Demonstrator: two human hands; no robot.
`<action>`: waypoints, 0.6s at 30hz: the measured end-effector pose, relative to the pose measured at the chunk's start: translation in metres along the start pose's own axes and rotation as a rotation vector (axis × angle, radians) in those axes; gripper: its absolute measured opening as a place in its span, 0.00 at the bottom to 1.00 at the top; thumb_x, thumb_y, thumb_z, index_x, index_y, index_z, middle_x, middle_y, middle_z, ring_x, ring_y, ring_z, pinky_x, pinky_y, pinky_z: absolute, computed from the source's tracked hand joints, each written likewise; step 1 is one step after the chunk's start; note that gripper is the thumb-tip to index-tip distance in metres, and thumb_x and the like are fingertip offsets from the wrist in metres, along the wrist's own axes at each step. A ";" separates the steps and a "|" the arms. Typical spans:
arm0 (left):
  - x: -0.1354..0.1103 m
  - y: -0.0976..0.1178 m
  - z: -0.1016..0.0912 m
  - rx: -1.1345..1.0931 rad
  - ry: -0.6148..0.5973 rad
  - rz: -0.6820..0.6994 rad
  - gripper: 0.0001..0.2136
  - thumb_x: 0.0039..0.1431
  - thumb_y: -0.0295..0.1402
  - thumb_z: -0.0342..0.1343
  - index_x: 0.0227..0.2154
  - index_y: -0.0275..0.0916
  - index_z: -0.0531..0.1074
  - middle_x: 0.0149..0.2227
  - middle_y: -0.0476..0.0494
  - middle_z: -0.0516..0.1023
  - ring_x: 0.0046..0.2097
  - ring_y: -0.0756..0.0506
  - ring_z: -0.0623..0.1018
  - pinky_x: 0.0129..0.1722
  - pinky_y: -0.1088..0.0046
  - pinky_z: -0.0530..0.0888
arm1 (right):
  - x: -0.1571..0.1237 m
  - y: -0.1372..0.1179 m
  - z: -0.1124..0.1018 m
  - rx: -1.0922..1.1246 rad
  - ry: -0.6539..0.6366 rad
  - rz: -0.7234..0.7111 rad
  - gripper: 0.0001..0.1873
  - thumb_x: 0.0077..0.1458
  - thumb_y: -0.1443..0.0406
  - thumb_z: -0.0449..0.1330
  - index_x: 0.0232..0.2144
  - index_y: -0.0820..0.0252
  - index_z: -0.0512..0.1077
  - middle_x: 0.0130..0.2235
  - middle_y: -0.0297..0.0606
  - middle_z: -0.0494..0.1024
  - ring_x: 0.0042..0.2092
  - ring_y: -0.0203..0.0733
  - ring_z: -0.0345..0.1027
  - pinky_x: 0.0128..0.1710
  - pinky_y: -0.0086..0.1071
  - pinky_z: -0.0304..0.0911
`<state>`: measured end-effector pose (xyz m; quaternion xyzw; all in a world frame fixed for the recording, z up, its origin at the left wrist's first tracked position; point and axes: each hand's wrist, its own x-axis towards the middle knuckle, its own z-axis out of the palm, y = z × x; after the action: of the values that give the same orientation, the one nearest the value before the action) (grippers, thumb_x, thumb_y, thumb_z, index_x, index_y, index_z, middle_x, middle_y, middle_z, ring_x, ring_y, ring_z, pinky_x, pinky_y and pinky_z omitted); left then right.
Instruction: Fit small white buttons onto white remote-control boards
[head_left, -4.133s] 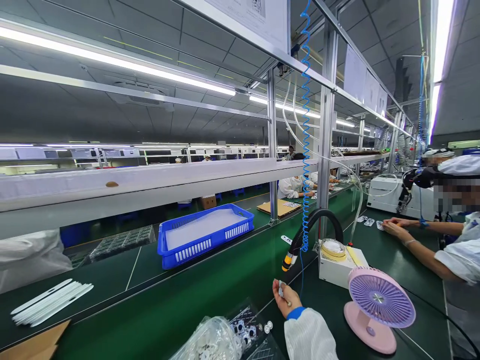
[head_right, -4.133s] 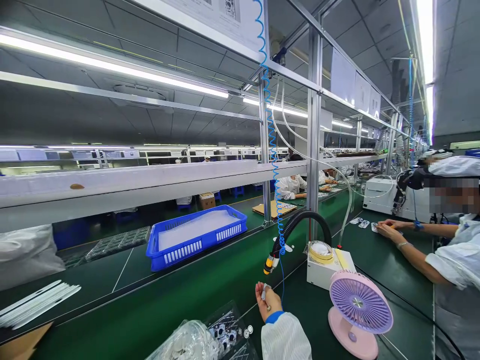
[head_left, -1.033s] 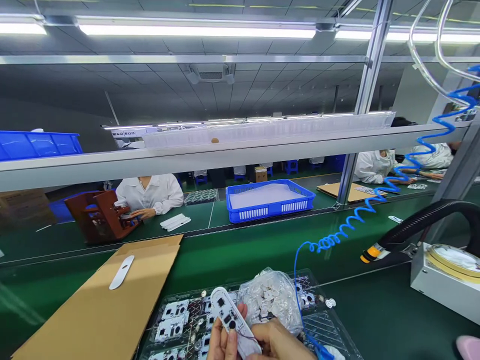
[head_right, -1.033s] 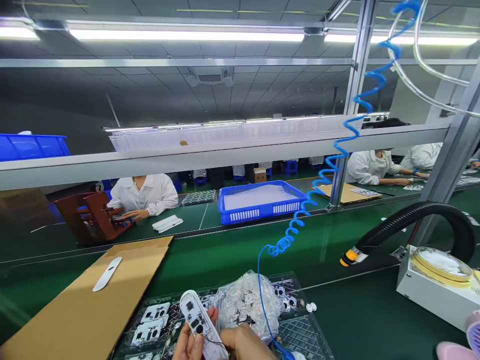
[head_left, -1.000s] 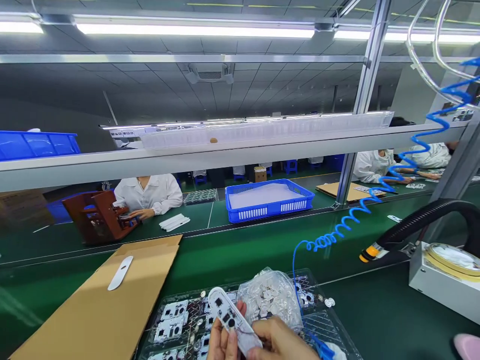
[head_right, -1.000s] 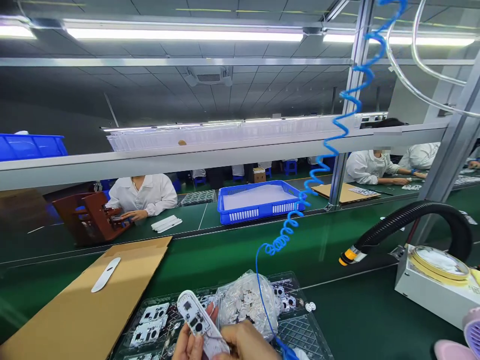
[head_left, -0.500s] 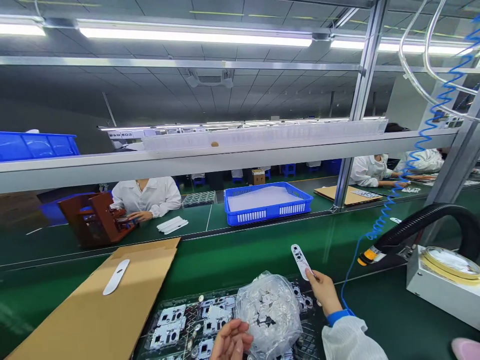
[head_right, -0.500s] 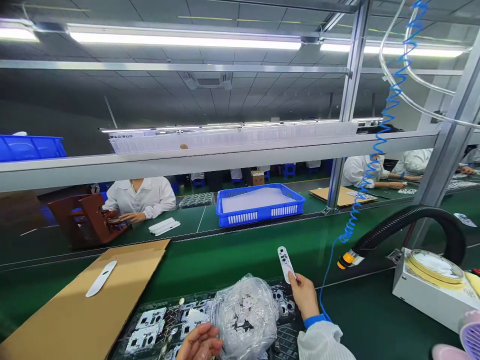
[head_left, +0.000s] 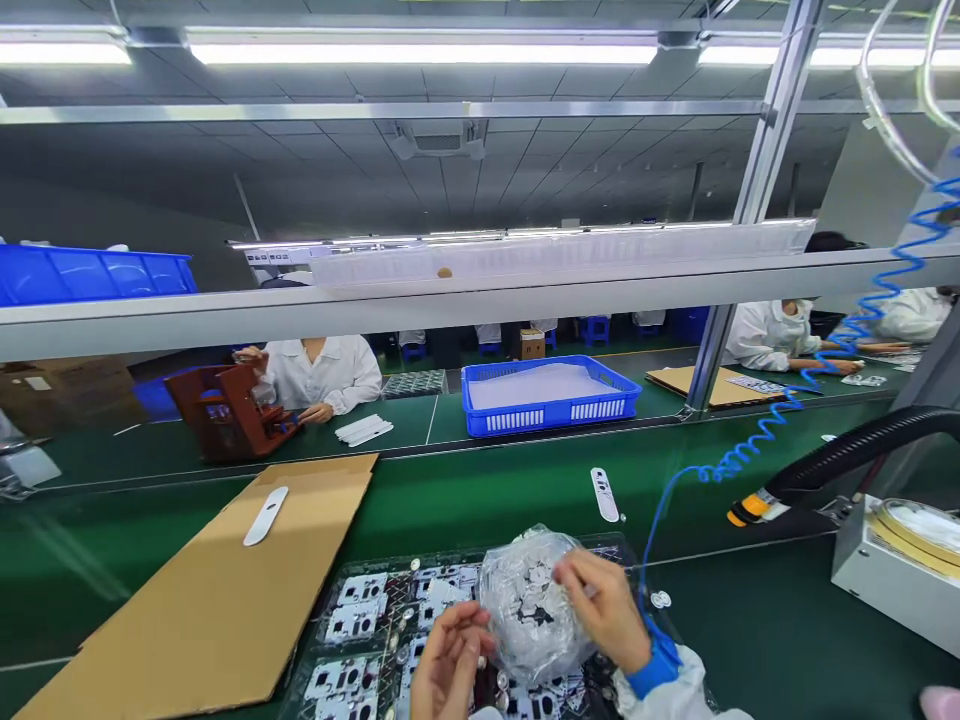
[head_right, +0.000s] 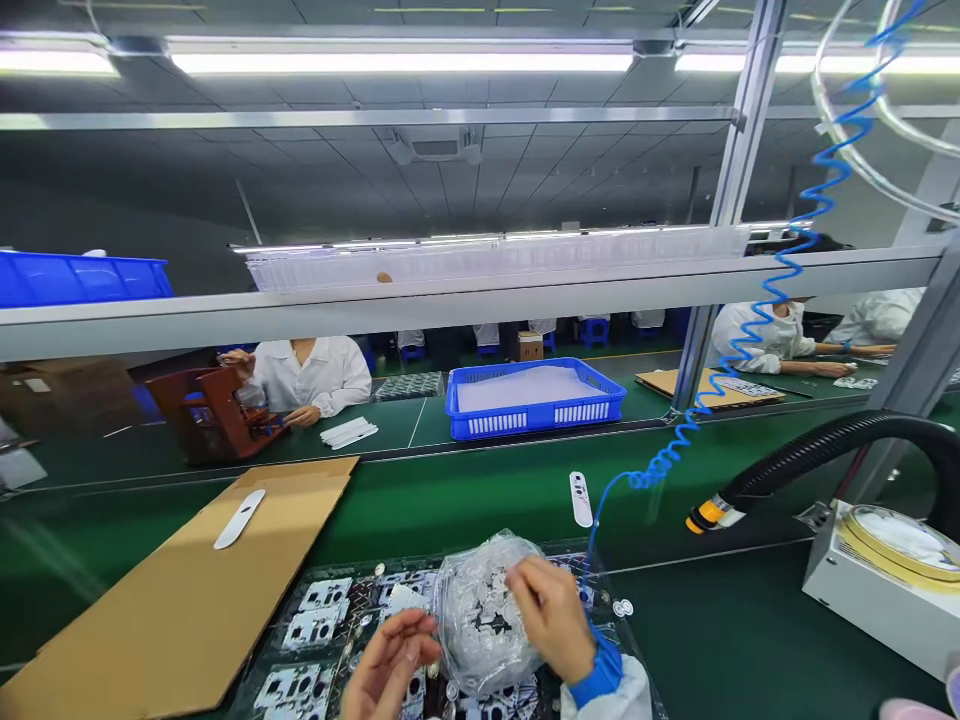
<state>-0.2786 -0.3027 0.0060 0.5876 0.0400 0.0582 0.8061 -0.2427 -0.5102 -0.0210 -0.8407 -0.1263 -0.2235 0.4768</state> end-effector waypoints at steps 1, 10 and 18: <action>-0.001 0.008 -0.003 0.039 -0.008 -0.001 0.19 0.45 0.41 0.60 0.38 0.36 0.67 0.35 0.43 0.77 0.32 0.48 0.76 0.36 0.75 0.71 | -0.002 -0.006 0.008 -0.078 -0.123 -0.025 0.13 0.59 0.64 0.48 0.26 0.60 0.69 0.30 0.36 0.70 0.33 0.38 0.64 0.35 0.31 0.57; -0.020 0.062 -0.055 0.933 -0.285 -0.008 0.11 0.54 0.39 0.49 0.36 0.39 0.68 0.37 0.43 0.72 0.35 0.48 0.71 0.37 0.73 0.66 | -0.018 0.015 0.041 -0.277 -0.312 0.089 0.08 0.49 0.70 0.55 0.30 0.54 0.73 0.38 0.36 0.69 0.43 0.43 0.62 0.40 0.34 0.54; -0.035 0.038 -0.056 1.323 -0.675 -0.156 0.12 0.40 0.31 0.62 0.32 0.41 0.75 0.38 0.42 0.69 0.45 0.41 0.66 0.46 0.65 0.60 | -0.014 -0.001 0.032 -0.113 -0.266 0.113 0.12 0.57 0.64 0.49 0.33 0.56 0.73 0.38 0.40 0.70 0.43 0.45 0.62 0.42 0.37 0.55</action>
<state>-0.3229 -0.2433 0.0251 0.9313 -0.1413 -0.2191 0.2545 -0.2474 -0.4819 -0.0412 -0.8941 -0.1281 -0.0901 0.4196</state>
